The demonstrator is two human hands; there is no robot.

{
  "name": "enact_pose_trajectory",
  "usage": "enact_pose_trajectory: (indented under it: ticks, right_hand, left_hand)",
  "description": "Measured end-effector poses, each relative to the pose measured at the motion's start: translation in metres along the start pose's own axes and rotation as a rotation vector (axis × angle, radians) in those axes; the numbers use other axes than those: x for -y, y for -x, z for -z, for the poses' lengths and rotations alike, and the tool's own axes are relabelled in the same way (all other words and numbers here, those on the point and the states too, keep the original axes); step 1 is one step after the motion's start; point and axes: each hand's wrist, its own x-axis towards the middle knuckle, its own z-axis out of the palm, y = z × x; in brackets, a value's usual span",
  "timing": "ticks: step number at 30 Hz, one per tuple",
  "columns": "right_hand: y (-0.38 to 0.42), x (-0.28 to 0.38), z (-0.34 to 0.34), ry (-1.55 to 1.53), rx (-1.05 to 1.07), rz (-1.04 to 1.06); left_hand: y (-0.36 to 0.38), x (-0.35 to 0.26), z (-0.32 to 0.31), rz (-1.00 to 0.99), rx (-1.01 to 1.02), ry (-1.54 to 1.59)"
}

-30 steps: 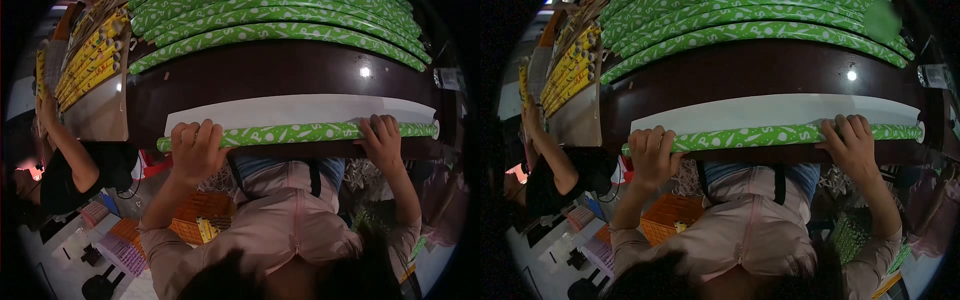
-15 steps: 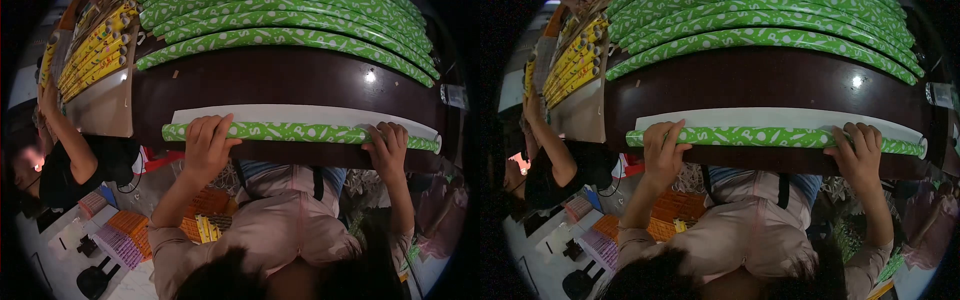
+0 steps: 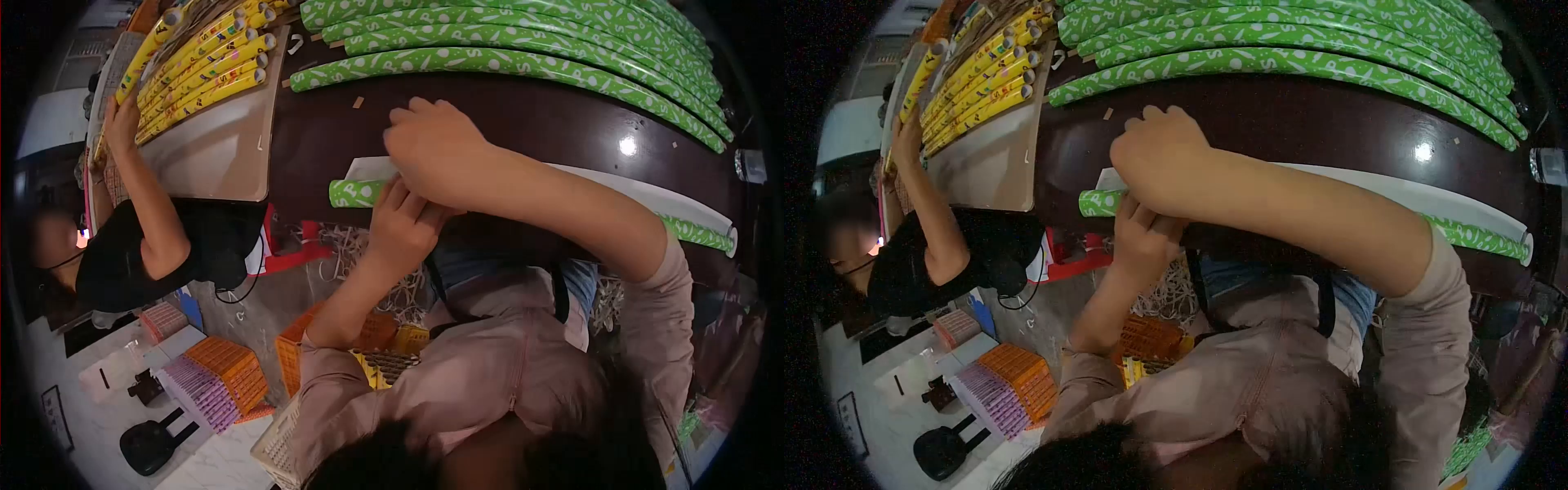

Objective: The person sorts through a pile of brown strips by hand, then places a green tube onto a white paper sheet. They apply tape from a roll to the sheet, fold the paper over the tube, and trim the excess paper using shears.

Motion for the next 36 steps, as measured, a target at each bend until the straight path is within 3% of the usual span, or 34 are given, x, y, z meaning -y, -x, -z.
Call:
enact_pose_trajectory:
  ticks: [4,6,7,9,10,12,15,21,27,33,35,36]
  right_hand:
    - [-0.04,0.01,-0.006,-0.055,0.087,-0.054]
    - [-0.048,0.009,0.0,-0.195,0.354,-0.131]
    - [-0.05,0.004,-0.003,-0.188,0.359,-0.125]
    - [-0.048,-0.011,-0.014,-0.47,0.239,0.01]
    - [-0.047,-0.013,-0.019,-0.471,0.243,0.016]
    - [-0.046,-0.018,-0.03,-0.499,0.054,0.144]
    - [-0.047,-0.014,-0.024,-0.625,0.169,0.001]
    - [-0.044,-0.009,-0.028,-0.783,0.075,-0.018]
    - [-0.04,-0.003,-0.025,-0.653,0.022,0.004]
    - [-0.026,0.015,-0.025,-0.594,-0.073,0.03]
    - [-0.025,0.016,-0.026,-0.636,-0.068,0.027]
    - [-0.025,0.016,-0.025,-0.671,-0.067,0.017]
  left_hand:
    - [0.001,-0.002,-0.002,0.012,-0.049,-0.015]
    - [0.0,-0.003,0.0,-0.004,-0.063,-0.051]
    - [0.0,-0.002,-0.001,0.003,-0.072,-0.053]
    - [0.002,0.0,-0.001,-0.003,-0.021,-0.049]
    - [0.003,-0.001,0.0,0.003,-0.021,-0.053]
    - [0.002,-0.001,0.005,0.028,0.039,-0.026]
    - [0.002,0.006,0.019,0.102,0.083,-0.065]
    - [0.027,0.028,0.034,0.256,-0.021,-0.194]
    - [0.027,0.034,0.049,0.544,-0.015,-0.165]
    - [0.033,0.038,0.056,0.701,-0.085,0.138]
    - [0.028,0.044,0.063,0.823,-0.11,0.516]
    - [0.03,0.05,0.066,0.757,-0.021,0.466]
